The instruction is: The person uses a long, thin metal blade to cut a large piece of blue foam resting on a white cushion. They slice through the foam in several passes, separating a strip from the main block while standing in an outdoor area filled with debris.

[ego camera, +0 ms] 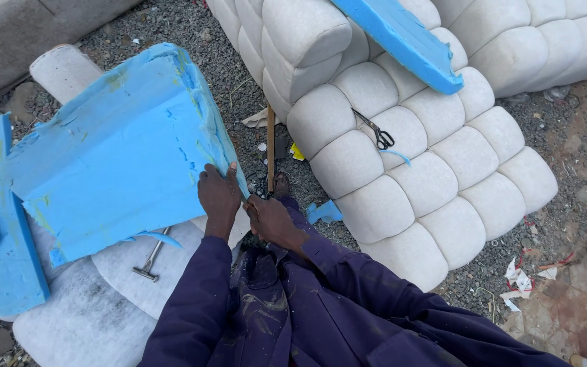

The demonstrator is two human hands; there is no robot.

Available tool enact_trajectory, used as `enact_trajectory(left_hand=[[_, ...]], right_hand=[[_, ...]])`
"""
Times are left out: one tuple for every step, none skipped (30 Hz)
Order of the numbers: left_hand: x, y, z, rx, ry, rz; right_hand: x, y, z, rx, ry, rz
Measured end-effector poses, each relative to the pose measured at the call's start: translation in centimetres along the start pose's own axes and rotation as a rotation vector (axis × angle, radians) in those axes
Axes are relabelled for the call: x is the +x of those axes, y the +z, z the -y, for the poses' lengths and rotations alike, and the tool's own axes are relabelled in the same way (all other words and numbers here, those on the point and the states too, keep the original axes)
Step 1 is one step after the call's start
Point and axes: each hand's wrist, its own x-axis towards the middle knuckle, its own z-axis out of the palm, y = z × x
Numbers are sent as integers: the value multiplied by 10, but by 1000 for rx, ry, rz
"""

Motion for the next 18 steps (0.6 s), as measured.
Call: enact_trajectory(left_hand=[[0,-2,-1,3,-6,-6],[-1,-5,-3,3,9,-6],[-2,-6,-5,4,26,-2],[-2,-2,-3,7,22,-4],[-3,2,0,-36,63,-47],[-5,6,3,-80,104,-90],[-4,9,5,-78,100,-92],[-4,13,7,-142,89,-97],[-4,16,11,-204,76,-102],[-4,19,13,-201,69,-104],[-4,22,17,-241,57,-99],[-4,25,20,-280,45,-96],[-1,30,22,-278,36,-99],[1,34,25,-296,49,-105],[0,38,30,-313,52,-114],[2,53,27,-311,33,-120],[5,61,33,-350,49,-153],[9,69,41,-389,67,-186]], right_hand=[[0,-2,0,2,-6,5],[1,-4,0,27,9,8],[0,-5,0,53,28,9],[2,-3,-1,56,26,13],[2,0,-3,-10,32,-1],[2,2,-4,-76,39,-15],[5,1,-5,-75,36,-11],[8,1,-6,-135,39,-31],[10,1,-7,-195,42,-50],[17,1,-9,-192,39,-44],[24,1,-10,-230,22,-61],[31,2,-12,-269,5,-79],[36,3,-12,-266,2,-70],[42,5,-12,-310,2,-72],[45,7,-11,-354,-2,-64],[36,-2,-13,-350,-9,-45],[31,-5,-11,-288,-1,-8],[26,-7,-9,-227,8,30]])
